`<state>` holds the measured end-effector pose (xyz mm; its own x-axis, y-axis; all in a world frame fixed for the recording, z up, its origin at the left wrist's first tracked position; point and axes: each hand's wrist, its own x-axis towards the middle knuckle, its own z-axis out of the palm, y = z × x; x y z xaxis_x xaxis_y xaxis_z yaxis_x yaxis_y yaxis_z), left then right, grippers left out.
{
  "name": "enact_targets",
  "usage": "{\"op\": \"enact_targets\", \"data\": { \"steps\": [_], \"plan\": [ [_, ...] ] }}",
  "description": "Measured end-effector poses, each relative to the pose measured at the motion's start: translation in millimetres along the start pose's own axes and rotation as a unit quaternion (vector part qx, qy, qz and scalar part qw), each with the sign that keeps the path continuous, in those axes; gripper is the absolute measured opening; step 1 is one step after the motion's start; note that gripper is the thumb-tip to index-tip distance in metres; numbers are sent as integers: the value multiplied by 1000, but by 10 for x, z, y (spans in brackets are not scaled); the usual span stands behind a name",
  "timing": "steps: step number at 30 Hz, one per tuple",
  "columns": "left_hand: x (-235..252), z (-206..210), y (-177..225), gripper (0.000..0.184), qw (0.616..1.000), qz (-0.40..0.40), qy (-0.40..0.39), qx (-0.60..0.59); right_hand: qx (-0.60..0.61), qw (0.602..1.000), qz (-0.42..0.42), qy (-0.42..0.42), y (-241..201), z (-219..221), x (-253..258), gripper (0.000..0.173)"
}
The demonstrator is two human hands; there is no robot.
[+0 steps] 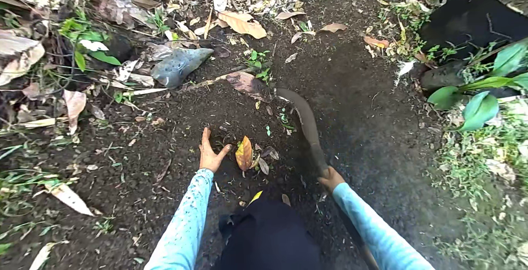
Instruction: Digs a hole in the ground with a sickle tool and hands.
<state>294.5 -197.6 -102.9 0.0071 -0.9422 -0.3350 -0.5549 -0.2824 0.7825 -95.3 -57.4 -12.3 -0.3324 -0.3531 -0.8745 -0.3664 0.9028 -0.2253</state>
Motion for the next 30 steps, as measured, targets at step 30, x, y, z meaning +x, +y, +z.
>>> {"op": "enact_targets", "data": {
  "steps": [30],
  "plan": [
    [1116, 373, 725, 85, 984, 117, -4, 133, -107, 994, 19, 9, 510, 337, -229, 73]
  ]
}}
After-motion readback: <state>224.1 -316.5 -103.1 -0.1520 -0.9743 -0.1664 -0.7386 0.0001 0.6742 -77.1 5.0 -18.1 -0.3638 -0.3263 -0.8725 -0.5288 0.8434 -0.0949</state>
